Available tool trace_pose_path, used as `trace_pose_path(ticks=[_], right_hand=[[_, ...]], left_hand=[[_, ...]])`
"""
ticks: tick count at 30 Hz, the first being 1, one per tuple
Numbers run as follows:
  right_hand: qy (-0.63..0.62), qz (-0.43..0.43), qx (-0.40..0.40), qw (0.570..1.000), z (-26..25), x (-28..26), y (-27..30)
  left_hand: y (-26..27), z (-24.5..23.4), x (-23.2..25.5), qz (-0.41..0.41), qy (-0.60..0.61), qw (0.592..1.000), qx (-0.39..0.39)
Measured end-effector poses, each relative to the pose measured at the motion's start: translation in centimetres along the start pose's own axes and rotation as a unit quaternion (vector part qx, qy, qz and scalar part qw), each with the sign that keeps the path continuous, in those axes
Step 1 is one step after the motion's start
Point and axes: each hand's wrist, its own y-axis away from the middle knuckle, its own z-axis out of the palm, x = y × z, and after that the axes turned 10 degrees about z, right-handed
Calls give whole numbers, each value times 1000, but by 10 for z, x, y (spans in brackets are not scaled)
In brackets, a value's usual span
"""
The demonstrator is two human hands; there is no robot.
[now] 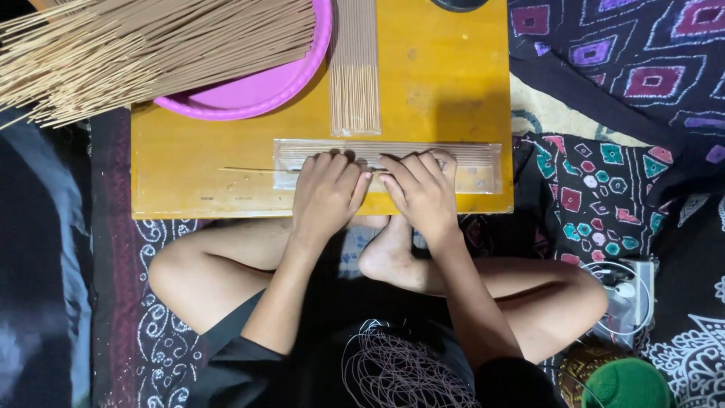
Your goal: The person is manually picking up incense sticks and placing them into a clear plastic sleeve.
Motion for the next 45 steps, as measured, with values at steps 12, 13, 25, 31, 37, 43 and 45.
trace_pose_path(ticks=[12,13,25,31,37,43,45], right_hand=[[-37,24,-11,999,7,12,8],[-38,24,-12,999,8,11,7],[-51,49,-17,997,9,13,10],[-26,79,5,996,8,13,10],[-26,62,-9,998,7,12,9],[-58,40,-11,997,3,8,5],[-50,58,0,997,2,9,4]], left_hand=[[-4,-1,1,-16,-15,1000,5],[-3,1,0,-16,-16,1000,5],[-3,-1,1,-34,-9,999,-19],[0,0,0,-77,-14,997,-13],[3,2,-1,-47,17,999,-8],[3,2,0,-33,10,999,-26],[4,1,0,-70,18,997,-22]])
